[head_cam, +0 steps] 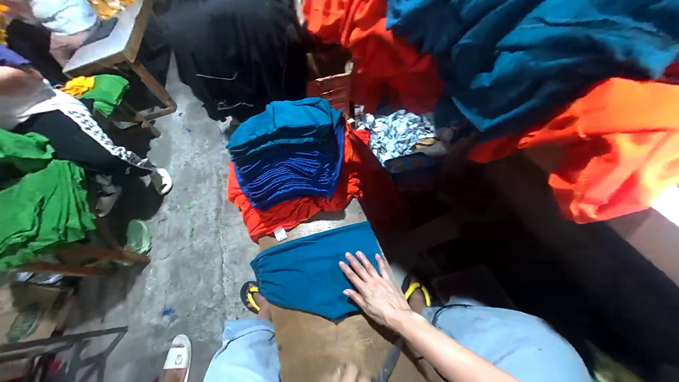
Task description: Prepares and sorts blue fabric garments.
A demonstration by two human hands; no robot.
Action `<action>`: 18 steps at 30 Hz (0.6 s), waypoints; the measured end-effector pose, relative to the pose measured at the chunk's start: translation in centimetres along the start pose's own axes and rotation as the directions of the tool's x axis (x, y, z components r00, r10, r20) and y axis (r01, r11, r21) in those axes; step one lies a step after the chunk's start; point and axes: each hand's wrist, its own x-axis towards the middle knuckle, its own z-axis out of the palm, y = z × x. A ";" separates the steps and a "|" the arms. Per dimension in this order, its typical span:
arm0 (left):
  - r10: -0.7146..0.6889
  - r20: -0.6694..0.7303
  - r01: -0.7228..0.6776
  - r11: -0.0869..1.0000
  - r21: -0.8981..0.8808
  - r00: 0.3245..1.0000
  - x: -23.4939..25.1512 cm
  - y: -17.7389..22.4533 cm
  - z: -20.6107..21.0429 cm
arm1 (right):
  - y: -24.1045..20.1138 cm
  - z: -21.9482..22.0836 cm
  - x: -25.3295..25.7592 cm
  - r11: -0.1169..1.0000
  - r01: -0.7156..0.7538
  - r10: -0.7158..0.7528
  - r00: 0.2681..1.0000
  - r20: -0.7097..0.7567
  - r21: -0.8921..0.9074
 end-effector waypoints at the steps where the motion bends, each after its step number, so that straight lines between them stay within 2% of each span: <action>1: -0.014 -0.122 0.015 1.000 0.010 0.992 1.6 -1.1 -0.4 | 0.1 0.5 0.5 1.000 -0.012 0.013 1.000 0.028 -0.028; 2: -0.036 -0.225 0.043 0.999 0.025 0.974 3.7 -2.4 -0.8 | 0.3 1.2 0.6 0.998 -0.019 0.021 1.000 0.020 -0.058; 4: -0.083 -0.363 0.107 0.993 0.045 0.928 8.0 -5.5 -1.2 | 1.1 2.7 -0.5 0.986 -0.010 -0.013 0.990 -0.138 -0.167; 6: -0.166 -0.370 0.200 0.978 0.056 0.914 11.3 -7.8 -1.3 | 2.4 4.0 -2.6 0.974 -0.010 -0.062 0.949 -0.308 -0.227; 7: -0.201 -0.341 0.234 0.970 0.060 0.919 12.3 -8.5 -0.9 | 3.0 4.4 -3.9 0.970 -0.032 -0.054 0.938 -0.344 -0.240; 12: -0.211 -0.212 0.229 0.971 0.065 0.954 13.3 -8.3 2.2 | 4.3 3.1 -9.2 0.975 -0.108 0.062 0.972 -0.229 -0.194; 13: -0.194 -0.215 0.209 0.977 0.051 0.957 13.1 -8.1 2.3 | 4.3 2.6 -9.2 0.978 -0.103 0.065 0.976 -0.206 -0.184; 14: -0.157 -0.277 0.172 0.984 0.034 0.948 12.8 -8.1 2.4 | 4.2 2.2 -8.8 0.980 -0.098 0.061 0.977 -0.203 -0.175; 15: -0.116 -0.399 0.133 0.991 0.015 0.910 12.3 -8.3 2.5 | 4.2 1.9 -8.1 0.981 -0.092 0.052 0.974 -0.221 -0.174; 16: -0.110 -0.532 0.123 0.992 -0.010 0.840 12.0 -8.8 2.3 | 4.2 1.6 -7.1 0.982 -0.085 0.041 0.968 -0.249 -0.167; 17: -0.165 -0.619 0.154 0.985 -0.072 0.768 11.6 -9.5 1.5 | 4.3 1.5 -5.9 0.984 -0.080 0.032 0.959 -0.282 -0.160; 18: -0.278 -0.645 0.217 0.960 -0.174 0.712 11.1 -10.2 0.4 | 4.2 1.3 -4.7 0.986 -0.079 0.030 0.952 -0.305 -0.148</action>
